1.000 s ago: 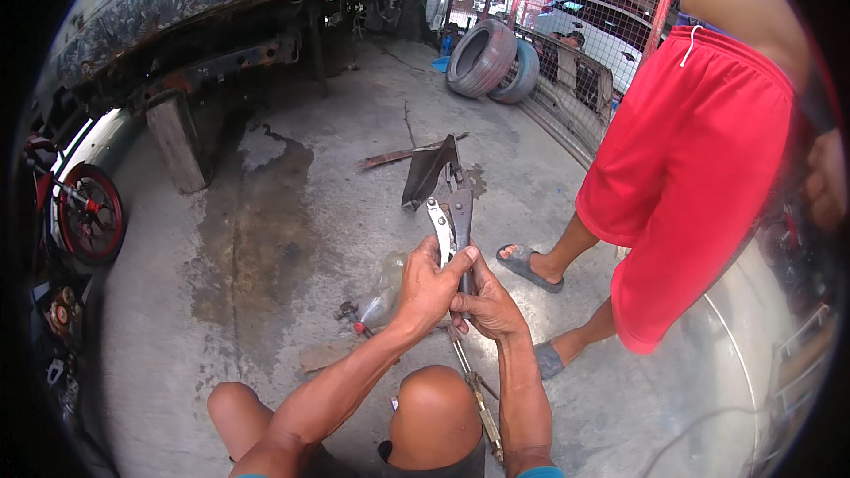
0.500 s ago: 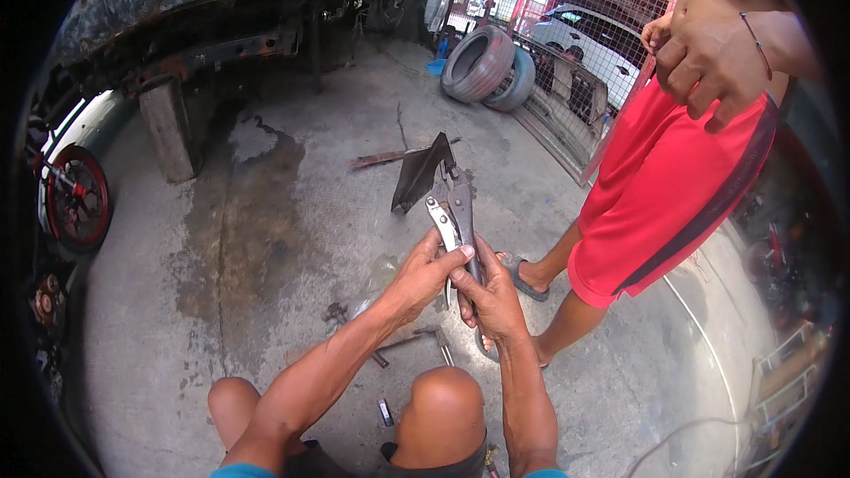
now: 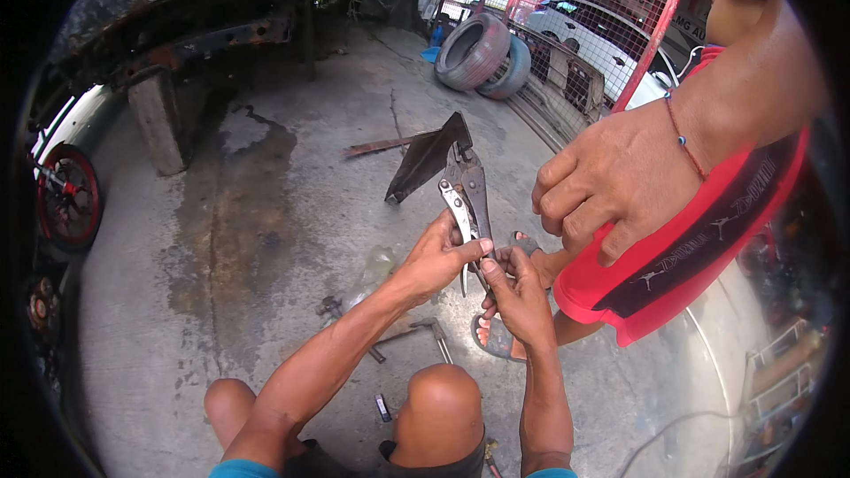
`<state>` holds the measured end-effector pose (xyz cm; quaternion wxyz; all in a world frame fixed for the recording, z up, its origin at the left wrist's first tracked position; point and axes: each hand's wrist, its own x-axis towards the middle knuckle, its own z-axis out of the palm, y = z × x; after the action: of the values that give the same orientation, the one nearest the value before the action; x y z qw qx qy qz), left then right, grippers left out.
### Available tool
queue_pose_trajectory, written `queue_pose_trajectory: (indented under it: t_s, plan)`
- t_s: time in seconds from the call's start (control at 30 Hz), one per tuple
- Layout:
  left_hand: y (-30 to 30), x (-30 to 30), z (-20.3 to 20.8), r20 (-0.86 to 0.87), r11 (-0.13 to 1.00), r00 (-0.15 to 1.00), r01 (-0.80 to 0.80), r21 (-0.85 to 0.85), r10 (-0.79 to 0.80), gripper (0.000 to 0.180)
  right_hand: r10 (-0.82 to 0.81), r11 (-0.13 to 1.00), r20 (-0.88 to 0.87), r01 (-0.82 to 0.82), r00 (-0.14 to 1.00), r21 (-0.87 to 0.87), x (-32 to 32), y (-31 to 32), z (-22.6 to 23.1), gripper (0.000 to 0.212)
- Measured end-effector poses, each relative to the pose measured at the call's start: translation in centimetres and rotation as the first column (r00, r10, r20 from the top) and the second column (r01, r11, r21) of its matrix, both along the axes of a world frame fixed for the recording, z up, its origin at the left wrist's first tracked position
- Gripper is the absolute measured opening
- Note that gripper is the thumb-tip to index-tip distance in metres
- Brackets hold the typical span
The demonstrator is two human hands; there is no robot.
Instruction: The person heats a long metal blade with a blowtorch, then hammers the heated section to shape it. After cooling the metal with water, the person hands the blade to another person and picks up a second metal bar to repeat the heating and hammering process.
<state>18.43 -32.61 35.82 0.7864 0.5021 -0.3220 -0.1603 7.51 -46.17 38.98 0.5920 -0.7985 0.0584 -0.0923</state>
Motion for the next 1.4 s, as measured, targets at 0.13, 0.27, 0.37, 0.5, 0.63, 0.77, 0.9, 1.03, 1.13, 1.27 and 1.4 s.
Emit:
queue_pose_trajectory:
  t_s: [0.13, 0.27, 0.37, 0.5, 0.63, 0.77, 0.9, 1.03, 1.13, 1.27, 1.4]
  plan:
    - [-0.3, -0.2, 0.1, -0.083, 0.997, 0.994, 0.076, -0.008, -0.077, 0.049, 0.084, 0.996, -0.107, -0.084, 0.991, 0.004, 0.0, -1.7, 0.9, 0.028]
    - [-2.5, 0.0, -0.2, -0.066, 0.995, 0.997, 0.037, -0.097, -0.044, 0.048, 0.035, 0.998, -0.097, -0.039, 0.995, -0.041, 0.2, -2.3, 1.2, 0.025]
    - [-4.8, 1.1, 1.1, -0.126, 0.989, 0.991, 0.035, -0.145, -0.053, 0.041, 0.079, 0.997, -0.065, -0.079, 0.995, -0.008, 1.0, -3.6, 3.2, 0.024]
    - [-8.2, 2.8, 3.0, -0.224, 0.973, 0.963, 0.106, -0.203, -0.151, 0.021, 0.118, 0.978, -0.021, -0.113, 0.993, 0.173, 2.1, -7.5, 3.7, 0.027]
    - [-9.0, 2.6, 4.3, -0.269, 0.962, 0.948, 0.098, -0.256, -0.169, 0.005, 0.115, 0.974, -0.061, -0.101, 0.991, 0.201, 3.4, -9.2, 3.5, 0.028]
    - [-9.8, 2.5, 3.7, -0.195, 0.968, 0.963, 0.144, -0.207, -0.185, 0.008, 0.074, 0.990, -0.121, -0.058, 0.990, 0.128, 3.0, -10.3, 3.2, 0.028]
    - [-11.4, 3.0, 2.2, -0.132, 0.954, 0.970, 0.167, -0.248, -0.204, 0.016, -0.004, 0.988, -0.132, 0.024, 0.991, 0.152, 2.8, -11.3, 2.2, 0.024]
    - [-12.5, 2.9, 1.2, -0.102, 0.957, 0.977, 0.158, -0.243, -0.187, 0.014, -0.023, 0.980, -0.120, 0.047, 0.993, 0.196, 2.6, -12.2, 1.6, 0.019]
    - [-12.5, 2.5, 0.5, -0.109, 0.968, 0.979, 0.146, -0.206, -0.171, 0.015, -0.013, 0.984, -0.189, 0.046, 0.982, 0.172, 2.3, -12.8, 1.5, 0.016]
    - [-12.3, 1.0, -0.4, -0.053, 0.959, 0.989, 0.122, -0.255, -0.140, 0.017, -0.082, 0.996, -0.239, 0.091, 0.968, 0.025, 1.6, -12.4, 2.1, 0.009]
    - [-11.8, 0.7, -0.4, -0.072, 0.968, 0.997, 0.021, -0.250, -0.040, 0.017, -0.108, 0.986, -0.100, 0.120, 0.989, 0.120, 1.3, -11.0, 0.6, 0.013]
